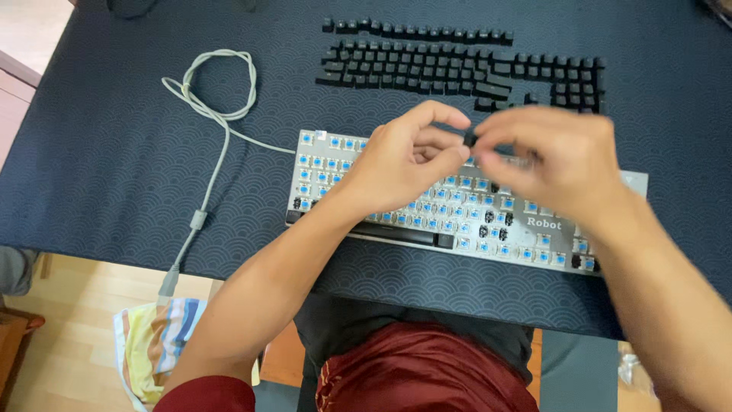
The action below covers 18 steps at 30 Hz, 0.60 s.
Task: The person removes black keycaps from a mechanical keyboard using a keycap puller and places them on the desk. The person then uses a metal keycap puller to remove additional keycaps from the keyboard.
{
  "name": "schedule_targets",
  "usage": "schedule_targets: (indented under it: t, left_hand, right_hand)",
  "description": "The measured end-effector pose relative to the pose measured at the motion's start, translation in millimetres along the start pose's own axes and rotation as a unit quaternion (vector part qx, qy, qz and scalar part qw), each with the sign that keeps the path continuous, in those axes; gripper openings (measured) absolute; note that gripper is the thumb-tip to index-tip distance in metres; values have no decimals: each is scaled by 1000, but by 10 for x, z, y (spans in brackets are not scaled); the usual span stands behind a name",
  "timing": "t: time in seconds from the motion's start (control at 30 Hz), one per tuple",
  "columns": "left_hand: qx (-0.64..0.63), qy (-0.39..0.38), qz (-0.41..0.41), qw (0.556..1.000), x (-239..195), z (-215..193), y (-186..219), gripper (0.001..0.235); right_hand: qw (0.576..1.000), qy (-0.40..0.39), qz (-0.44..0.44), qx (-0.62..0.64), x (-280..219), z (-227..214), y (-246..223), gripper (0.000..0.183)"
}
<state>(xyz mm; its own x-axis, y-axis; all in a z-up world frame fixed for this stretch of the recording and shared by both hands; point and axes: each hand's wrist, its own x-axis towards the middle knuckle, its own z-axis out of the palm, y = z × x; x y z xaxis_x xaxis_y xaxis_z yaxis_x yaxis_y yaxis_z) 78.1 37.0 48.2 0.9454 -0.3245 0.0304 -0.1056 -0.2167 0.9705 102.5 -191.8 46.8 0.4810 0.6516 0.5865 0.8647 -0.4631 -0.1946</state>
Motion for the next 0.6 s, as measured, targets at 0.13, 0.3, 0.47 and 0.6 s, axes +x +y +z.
schedule_targets:
  t: [0.13, 0.3, 0.47, 0.6]
  left_hand:
    - [95, 80, 95, 988, 63, -49, -153, 32]
    - [145, 164, 144, 965, 131, -149, -245, 29]
    - [176, 187, 220, 941, 128, -100, -321, 27]
    - [216, 198, 278, 915, 162, -85, -393, 23]
  right_hand:
    - [993, -32, 36, -106, 108, 219, 641, 4]
    - [986, -138, 33, -88, 224, 572, 1090, 7]
    - [987, -138, 68, -45, 248, 563, 960, 8]
    - [988, -111, 82, -75, 243, 462, 900, 19]
